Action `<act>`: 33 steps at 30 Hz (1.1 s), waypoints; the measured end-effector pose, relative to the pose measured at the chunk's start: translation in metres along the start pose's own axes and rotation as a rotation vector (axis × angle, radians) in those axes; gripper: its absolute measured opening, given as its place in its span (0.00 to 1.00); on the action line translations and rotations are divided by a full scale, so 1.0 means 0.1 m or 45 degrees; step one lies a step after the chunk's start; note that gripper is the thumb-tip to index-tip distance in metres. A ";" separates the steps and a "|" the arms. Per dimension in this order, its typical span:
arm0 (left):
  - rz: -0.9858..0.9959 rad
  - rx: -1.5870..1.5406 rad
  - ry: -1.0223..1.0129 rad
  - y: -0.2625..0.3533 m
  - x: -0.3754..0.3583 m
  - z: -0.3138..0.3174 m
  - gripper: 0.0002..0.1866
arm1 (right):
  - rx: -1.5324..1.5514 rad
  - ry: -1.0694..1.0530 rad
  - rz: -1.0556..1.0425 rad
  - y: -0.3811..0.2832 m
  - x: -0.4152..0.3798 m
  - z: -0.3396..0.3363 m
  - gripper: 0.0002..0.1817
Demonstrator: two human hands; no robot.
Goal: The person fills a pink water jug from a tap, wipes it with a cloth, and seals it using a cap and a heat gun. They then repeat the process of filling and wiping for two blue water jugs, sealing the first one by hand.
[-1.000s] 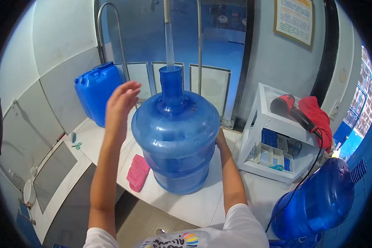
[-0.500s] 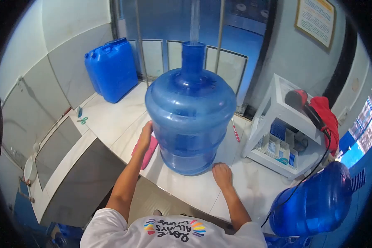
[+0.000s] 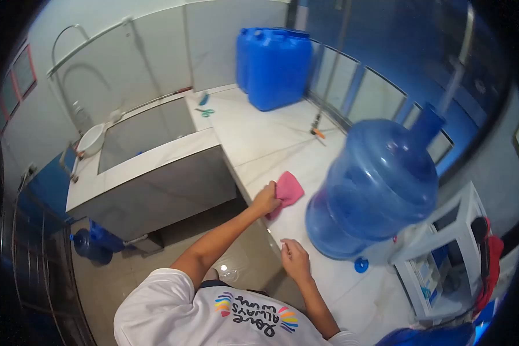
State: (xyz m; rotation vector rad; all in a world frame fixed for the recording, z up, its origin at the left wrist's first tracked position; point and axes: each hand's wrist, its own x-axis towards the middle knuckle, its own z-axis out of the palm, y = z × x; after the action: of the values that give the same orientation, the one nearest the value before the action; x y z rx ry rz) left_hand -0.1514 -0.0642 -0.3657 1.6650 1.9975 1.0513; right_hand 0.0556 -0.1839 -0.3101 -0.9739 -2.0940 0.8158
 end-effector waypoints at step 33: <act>-0.601 -1.187 0.714 -4.27 1.19 -5.88 0.18 | 0.725 -0.485 -0.260 -2.65 5.74 5.72 0.14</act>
State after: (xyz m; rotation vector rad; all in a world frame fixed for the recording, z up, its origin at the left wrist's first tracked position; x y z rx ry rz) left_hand -0.8725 -0.1597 -0.2528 0.4211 1.5832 1.9507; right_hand -0.7753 0.0021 -0.2587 -0.3099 -2.0316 1.4663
